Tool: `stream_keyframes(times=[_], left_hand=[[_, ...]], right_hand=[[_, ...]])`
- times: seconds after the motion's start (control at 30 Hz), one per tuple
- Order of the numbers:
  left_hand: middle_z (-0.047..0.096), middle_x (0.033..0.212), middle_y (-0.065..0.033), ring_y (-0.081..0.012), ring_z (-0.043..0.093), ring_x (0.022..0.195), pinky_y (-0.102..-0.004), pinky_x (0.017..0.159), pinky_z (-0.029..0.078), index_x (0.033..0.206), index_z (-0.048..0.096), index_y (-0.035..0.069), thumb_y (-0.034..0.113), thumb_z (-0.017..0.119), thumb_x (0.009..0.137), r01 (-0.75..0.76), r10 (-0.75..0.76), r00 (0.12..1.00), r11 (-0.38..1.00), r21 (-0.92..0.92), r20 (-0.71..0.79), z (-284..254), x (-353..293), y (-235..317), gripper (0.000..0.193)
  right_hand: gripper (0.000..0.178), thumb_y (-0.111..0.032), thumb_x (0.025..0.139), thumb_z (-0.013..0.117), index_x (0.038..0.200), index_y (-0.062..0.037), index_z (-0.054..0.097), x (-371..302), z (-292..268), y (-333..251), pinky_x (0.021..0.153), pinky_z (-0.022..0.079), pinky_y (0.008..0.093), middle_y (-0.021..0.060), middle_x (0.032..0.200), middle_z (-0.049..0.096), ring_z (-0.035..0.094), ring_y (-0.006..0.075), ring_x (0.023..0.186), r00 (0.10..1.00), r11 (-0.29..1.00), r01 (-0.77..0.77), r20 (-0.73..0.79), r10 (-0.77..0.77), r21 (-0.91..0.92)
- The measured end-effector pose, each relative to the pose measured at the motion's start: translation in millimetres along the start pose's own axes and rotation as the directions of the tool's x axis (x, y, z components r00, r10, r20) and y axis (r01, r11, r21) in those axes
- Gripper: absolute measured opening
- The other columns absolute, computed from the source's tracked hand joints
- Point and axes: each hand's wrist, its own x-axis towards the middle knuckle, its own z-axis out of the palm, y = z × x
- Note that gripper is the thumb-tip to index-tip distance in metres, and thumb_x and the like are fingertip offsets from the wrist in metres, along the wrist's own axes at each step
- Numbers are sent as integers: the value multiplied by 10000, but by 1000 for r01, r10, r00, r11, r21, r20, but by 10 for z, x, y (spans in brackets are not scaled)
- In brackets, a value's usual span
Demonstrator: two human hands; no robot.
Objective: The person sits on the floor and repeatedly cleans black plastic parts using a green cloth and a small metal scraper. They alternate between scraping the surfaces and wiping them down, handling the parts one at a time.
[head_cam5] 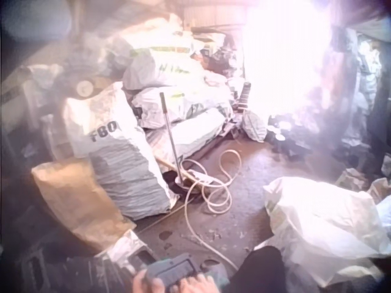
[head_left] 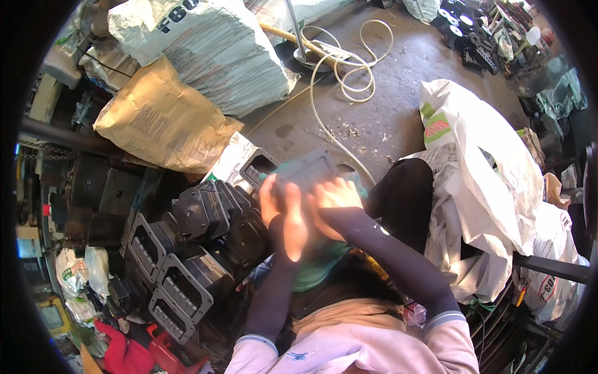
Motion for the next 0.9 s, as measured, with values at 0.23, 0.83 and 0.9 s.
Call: stream_keyframes(times=[0.23,0.83,0.9], left_hand=[[568,1341,-152,-237,524,1250,-368,1073,393,1378,493,-5,306,660,981,-41,37,998,996,78,46,-78,42,-19,531],[581,1318,-88,-183,540,1206,-325,1061,395,1411,481,12,361,611,1013,18,46,976,956,-293,212,-512,95,-113,546],[572,1339,-92,-191,559,1192,-328,1054,421,1421,463,2,375,484,1069,164,-44,960,890,-426,277,-618,103,-99,514]], right_hand=[[280,-138,884,560,1108,24,608,8,42,102,1014,368,478,198,1099,598,526,354,1135,953,930,252,100,-287,268],[245,-144,747,735,964,-54,665,-549,-877,531,807,502,452,133,969,651,641,330,926,916,981,172,380,-127,-87],[280,-238,789,755,964,-37,669,-522,-983,583,827,497,471,150,929,662,648,352,908,922,978,14,382,67,-206]])
